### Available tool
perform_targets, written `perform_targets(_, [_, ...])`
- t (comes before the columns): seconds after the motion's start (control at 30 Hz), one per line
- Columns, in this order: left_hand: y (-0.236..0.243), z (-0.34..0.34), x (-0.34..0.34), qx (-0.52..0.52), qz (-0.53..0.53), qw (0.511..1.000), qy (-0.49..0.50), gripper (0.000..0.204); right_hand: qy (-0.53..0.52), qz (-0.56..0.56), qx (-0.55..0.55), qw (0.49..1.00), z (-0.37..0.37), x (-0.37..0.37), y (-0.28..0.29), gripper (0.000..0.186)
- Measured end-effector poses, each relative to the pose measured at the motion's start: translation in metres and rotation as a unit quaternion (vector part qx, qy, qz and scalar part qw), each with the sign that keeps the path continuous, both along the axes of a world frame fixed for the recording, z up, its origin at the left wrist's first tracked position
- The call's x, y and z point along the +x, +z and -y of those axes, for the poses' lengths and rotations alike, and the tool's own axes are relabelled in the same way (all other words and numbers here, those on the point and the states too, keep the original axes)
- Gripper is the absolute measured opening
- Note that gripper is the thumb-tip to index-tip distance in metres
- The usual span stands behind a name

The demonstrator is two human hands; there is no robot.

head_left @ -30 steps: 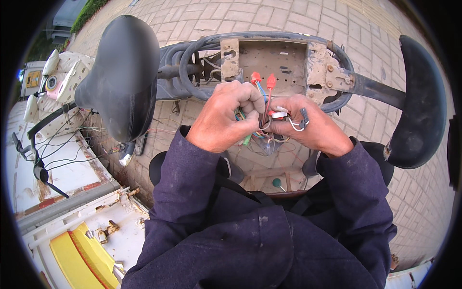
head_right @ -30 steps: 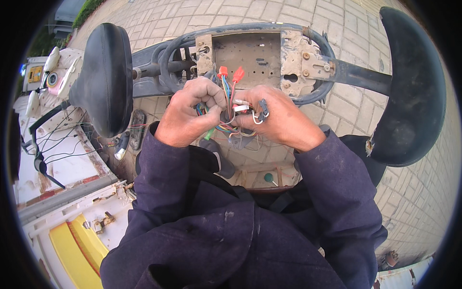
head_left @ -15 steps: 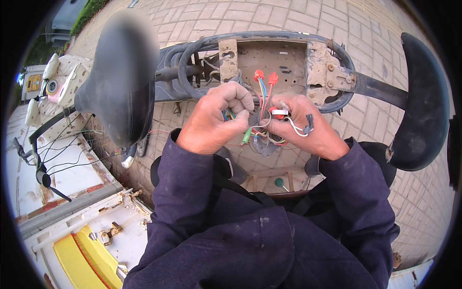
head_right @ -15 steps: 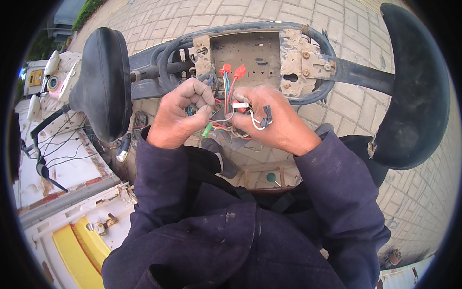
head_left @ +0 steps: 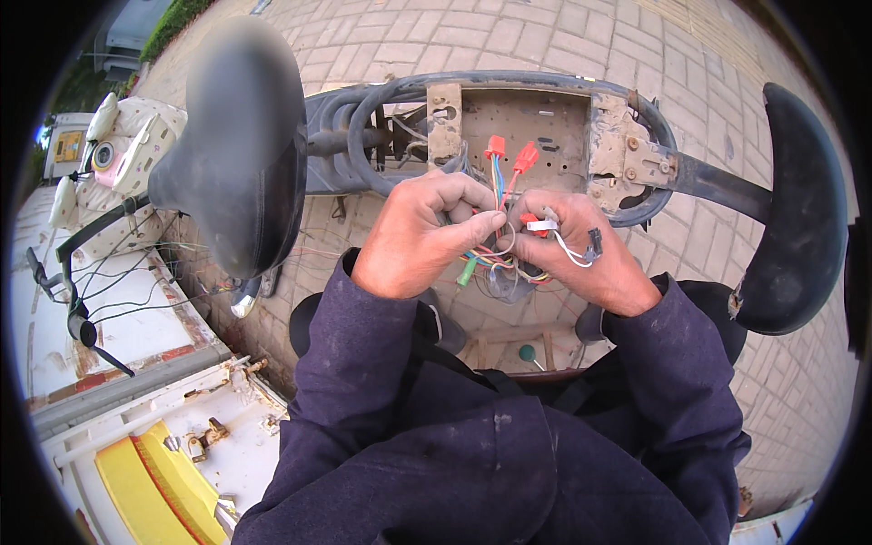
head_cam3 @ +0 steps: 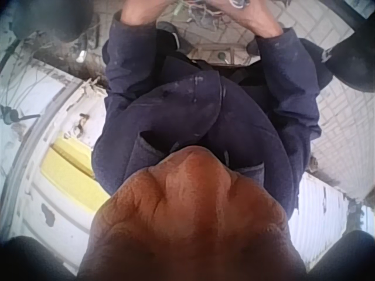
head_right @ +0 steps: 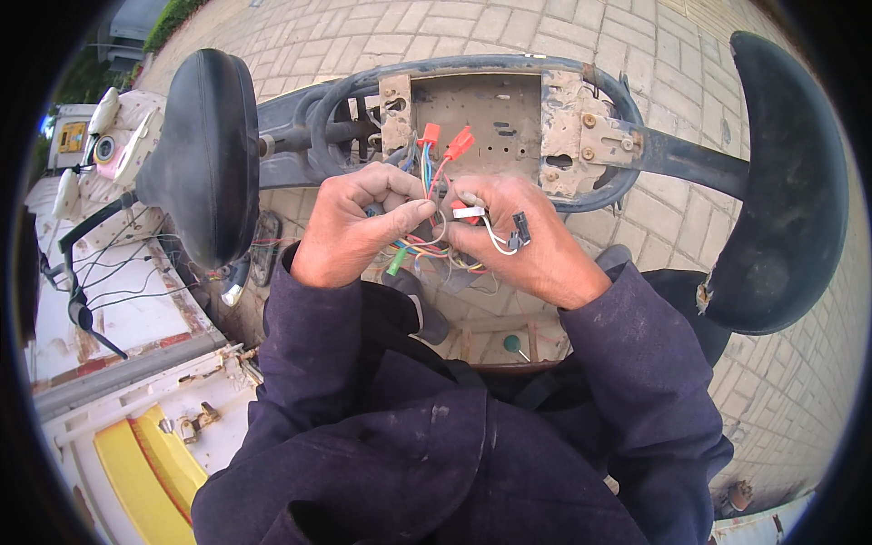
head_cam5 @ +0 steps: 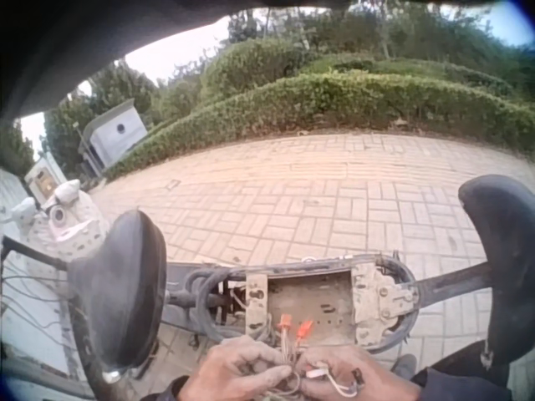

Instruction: The person works on the exposed wiring of a scooter's electrical system, separating and connecting multi-colored wires to a small black controller box. They repeatedly join and separate wire connectors while seated on the scooter frame.

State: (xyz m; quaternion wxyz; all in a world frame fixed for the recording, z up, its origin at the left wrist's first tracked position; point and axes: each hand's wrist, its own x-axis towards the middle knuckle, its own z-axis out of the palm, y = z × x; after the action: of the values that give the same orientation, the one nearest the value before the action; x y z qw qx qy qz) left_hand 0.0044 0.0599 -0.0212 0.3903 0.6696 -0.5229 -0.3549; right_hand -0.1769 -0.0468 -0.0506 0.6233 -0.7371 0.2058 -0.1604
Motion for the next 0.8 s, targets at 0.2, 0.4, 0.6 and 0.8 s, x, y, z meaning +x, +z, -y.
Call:
perform_targets(0.2, [0.0014, -0.0009, 0.0011, 0.076, -0.125, 0.989, 0.014, 0.020, 0.011, -0.002, 0.054, 0.998, 0.0028, -0.0045, 0.0005, 0.011])
perform_targets(0.4, [0.0035, -0.0003, -0.0011, 0.060, -0.177, 0.982, 0.014, 0.022, 0.021, 0.019, 0.075, 0.997, 0.0020, -0.0038, -0.0038, 0.011])
perform_targets(0.6, [-0.0006, 0.0019, -0.0033, 0.045, -0.184, 0.981, 0.040, 0.022, 0.021, 0.009, 0.080, 0.997, 0.0023, -0.0017, -0.0011, 0.010])
perform_targets(0.8, [-0.0023, 0.0016, 0.0005, 0.055, -0.165, 0.984, 0.046, 0.020, -0.007, -0.009, 0.080, 0.997, 0.0025, -0.0038, 0.0026, 0.015])
